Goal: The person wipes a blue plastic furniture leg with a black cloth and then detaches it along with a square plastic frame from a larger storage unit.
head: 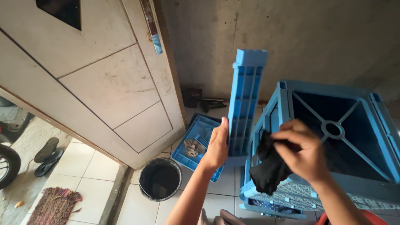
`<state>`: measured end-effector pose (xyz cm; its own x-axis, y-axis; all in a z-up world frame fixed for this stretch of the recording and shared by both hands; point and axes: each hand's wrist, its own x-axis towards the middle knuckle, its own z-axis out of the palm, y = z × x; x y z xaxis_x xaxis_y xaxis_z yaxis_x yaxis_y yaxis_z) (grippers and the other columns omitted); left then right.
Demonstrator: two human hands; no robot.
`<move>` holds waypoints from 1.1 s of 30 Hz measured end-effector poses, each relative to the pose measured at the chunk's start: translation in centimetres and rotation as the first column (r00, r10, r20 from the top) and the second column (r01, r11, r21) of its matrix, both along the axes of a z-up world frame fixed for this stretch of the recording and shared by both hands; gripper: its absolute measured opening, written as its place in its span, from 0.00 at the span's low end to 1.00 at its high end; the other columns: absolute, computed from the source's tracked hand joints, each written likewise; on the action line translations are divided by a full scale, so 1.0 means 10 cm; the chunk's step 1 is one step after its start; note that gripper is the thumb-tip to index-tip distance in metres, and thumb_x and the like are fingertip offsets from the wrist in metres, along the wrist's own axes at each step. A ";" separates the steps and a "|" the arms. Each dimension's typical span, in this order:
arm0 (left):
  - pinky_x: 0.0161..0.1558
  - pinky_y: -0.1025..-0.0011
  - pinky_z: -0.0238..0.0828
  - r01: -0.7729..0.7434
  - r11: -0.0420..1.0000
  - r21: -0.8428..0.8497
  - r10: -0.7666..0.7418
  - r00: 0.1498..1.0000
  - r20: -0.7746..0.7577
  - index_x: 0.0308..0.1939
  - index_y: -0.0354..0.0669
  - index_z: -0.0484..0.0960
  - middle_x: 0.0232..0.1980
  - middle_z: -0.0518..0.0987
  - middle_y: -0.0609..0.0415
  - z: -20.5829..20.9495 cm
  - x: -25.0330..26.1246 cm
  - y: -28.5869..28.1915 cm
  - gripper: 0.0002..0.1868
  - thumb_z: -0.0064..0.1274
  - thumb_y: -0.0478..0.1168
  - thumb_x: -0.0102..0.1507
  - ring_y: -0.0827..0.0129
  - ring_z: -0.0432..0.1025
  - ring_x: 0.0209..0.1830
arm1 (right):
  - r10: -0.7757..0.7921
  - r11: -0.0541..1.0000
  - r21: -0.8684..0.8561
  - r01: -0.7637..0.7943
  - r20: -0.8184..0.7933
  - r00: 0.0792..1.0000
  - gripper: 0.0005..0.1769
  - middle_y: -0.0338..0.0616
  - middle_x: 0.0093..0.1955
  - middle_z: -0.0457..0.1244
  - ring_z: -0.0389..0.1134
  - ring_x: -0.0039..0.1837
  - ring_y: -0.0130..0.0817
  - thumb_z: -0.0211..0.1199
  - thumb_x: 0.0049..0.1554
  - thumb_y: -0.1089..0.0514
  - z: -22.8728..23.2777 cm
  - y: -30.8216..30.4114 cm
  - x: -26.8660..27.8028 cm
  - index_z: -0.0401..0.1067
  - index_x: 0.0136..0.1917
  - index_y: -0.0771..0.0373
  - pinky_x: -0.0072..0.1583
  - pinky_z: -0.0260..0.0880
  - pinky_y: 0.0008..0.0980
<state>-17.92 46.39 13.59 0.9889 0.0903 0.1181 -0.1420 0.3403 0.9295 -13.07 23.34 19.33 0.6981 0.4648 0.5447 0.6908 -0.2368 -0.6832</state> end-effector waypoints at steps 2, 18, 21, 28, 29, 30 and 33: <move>0.43 0.76 0.72 0.030 0.999 -0.022 -0.030 1.000 0.007 0.47 0.35 0.83 0.38 0.82 0.58 -0.05 -0.03 -0.01 0.35 0.31 0.62 0.75 0.78 0.72 0.36 | -0.023 0.989 0.138 0.046 -0.163 0.986 0.10 0.41 0.50 0.68 0.69 0.43 0.23 0.65 0.52 0.70 0.05 -0.01 0.01 0.78 0.49 0.64 0.43 0.69 0.20; 0.37 0.80 0.61 -0.109 0.994 0.004 0.108 0.989 0.105 0.46 0.37 0.77 0.36 0.72 0.65 -0.36 0.21 -0.38 0.27 0.31 0.55 0.78 0.82 0.61 0.35 | -0.226 0.921 -0.208 0.331 0.406 0.885 0.16 0.50 0.53 0.64 0.70 0.45 0.45 0.65 0.51 0.70 0.34 0.57 -0.19 0.79 0.55 0.65 0.44 0.71 0.37; 0.37 0.79 0.62 -0.114 0.990 0.077 0.107 0.989 0.099 0.44 0.37 0.77 0.35 0.72 0.65 -0.34 0.22 -0.32 0.26 0.32 0.55 0.77 0.83 0.62 0.36 | -0.112 0.953 -0.238 0.187 0.295 0.949 0.14 0.49 0.53 0.64 0.72 0.45 0.44 0.64 0.52 0.69 0.27 0.49 0.01 0.79 0.53 0.67 0.45 0.73 0.36; 0.30 0.75 0.53 -0.093 0.992 0.081 0.095 0.995 -0.014 0.38 0.30 0.76 0.31 0.64 0.62 -0.47 0.44 -0.21 0.34 0.34 0.58 0.83 0.80 0.55 0.29 | 0.011 0.970 -0.241 0.010 0.086 0.996 0.09 0.43 0.46 0.68 0.72 0.41 0.32 0.65 0.48 0.69 0.15 0.20 0.48 0.80 0.43 0.67 0.42 0.71 0.29; 0.33 0.77 0.59 -0.055 0.998 0.024 0.056 0.998 -0.040 0.41 0.33 0.79 0.33 0.70 0.61 -0.46 0.44 -0.17 0.33 0.33 0.58 0.80 0.80 0.62 0.31 | 0.044 0.988 -0.147 -0.052 -0.053 0.998 0.09 0.43 0.47 0.68 0.71 0.43 0.31 0.64 0.49 0.70 0.13 0.15 0.52 0.80 0.45 0.68 0.44 0.70 0.28; 0.37 0.78 0.66 -0.018 0.999 -0.034 0.016 0.998 -0.065 0.43 0.35 0.81 0.34 0.76 0.60 -0.42 0.43 -0.12 0.32 0.32 0.59 0.76 0.80 0.68 0.32 | 0.090 0.994 -0.044 -0.100 -0.189 0.978 0.10 0.44 0.48 0.68 0.70 0.45 0.30 0.62 0.51 0.71 0.11 0.11 0.55 0.79 0.47 0.69 0.47 0.69 0.27; 0.39 0.78 0.72 0.028 0.992 -0.123 -0.042 0.993 -0.110 0.45 0.35 0.84 0.36 0.82 0.57 -0.30 0.37 -0.09 0.35 0.32 0.62 0.74 0.78 0.73 0.32 | 0.187 0.978 0.172 -0.115 -0.495 0.848 0.12 0.43 0.49 0.69 0.70 0.49 0.30 0.60 0.55 0.71 0.03 0.01 0.61 0.78 0.52 0.71 0.52 0.70 0.28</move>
<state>-14.23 45.47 10.56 0.9981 0.0621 -0.0032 -0.0254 0.4537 0.8908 -6.92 23.45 19.58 0.8199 0.5370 0.1983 0.2605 -0.0415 -0.9646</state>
